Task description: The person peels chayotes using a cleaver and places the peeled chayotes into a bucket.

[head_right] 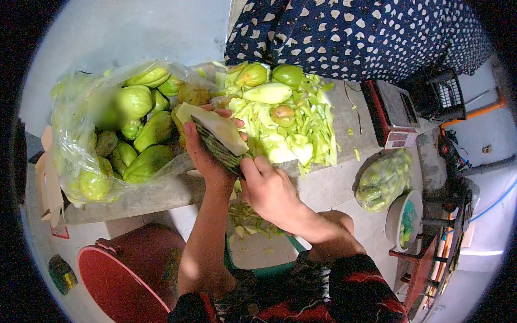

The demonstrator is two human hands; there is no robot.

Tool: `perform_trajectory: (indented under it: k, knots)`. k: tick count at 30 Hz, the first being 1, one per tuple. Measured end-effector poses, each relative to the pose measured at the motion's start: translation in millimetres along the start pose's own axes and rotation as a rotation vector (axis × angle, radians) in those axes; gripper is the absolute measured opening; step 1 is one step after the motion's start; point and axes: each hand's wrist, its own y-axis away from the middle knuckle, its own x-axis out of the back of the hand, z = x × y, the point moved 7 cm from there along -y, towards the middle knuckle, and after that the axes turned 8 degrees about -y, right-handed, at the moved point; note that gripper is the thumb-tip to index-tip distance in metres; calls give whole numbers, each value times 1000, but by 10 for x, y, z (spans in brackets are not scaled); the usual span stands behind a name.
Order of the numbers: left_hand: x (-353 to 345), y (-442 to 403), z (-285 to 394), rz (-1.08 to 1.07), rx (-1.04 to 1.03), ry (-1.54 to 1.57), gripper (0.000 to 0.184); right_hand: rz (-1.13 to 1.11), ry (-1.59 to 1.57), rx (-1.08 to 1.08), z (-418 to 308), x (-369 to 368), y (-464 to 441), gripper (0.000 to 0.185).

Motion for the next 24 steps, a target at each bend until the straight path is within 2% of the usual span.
perform_trajectory:
  k: [6, 8, 12, 17, 19, 20, 22, 23, 24]
  knots:
    - [-35, -22, 28, -71, -7, -100, 53, 58, -89, -36, -45, 115, -69, 12]
    - [-42, -19, 61, -88, -19, -149, 53, -36, -158, -100, 1, 115, -86, 13]
    - [-37, -41, 46, -115, 15, -192, 52, -19, -181, -107, -2, 203, -133, 10]
    - [-61, -96, 48, -219, 53, -201, 54, -60, -291, -241, 100, 341, -198, 10]
    - [-74, -99, 33, -232, 106, -207, 56, -32, -289, -221, 157, 373, -199, 11]
    - [-88, -101, 14, -230, 105, -206, 56, -38, -362, -281, 239, 375, -190, 11]
    - [24, -115, -63, -16, 161, -144, 60, 25, -502, -426, 428, 375, -129, 16]
    - [37, -127, -36, -13, 160, -143, 60, 38, -485, -447, 476, 433, -154, 16]
    - [-20, -121, -56, -116, 268, -12, 62, 86, -459, -445, 530, 496, -174, 16]
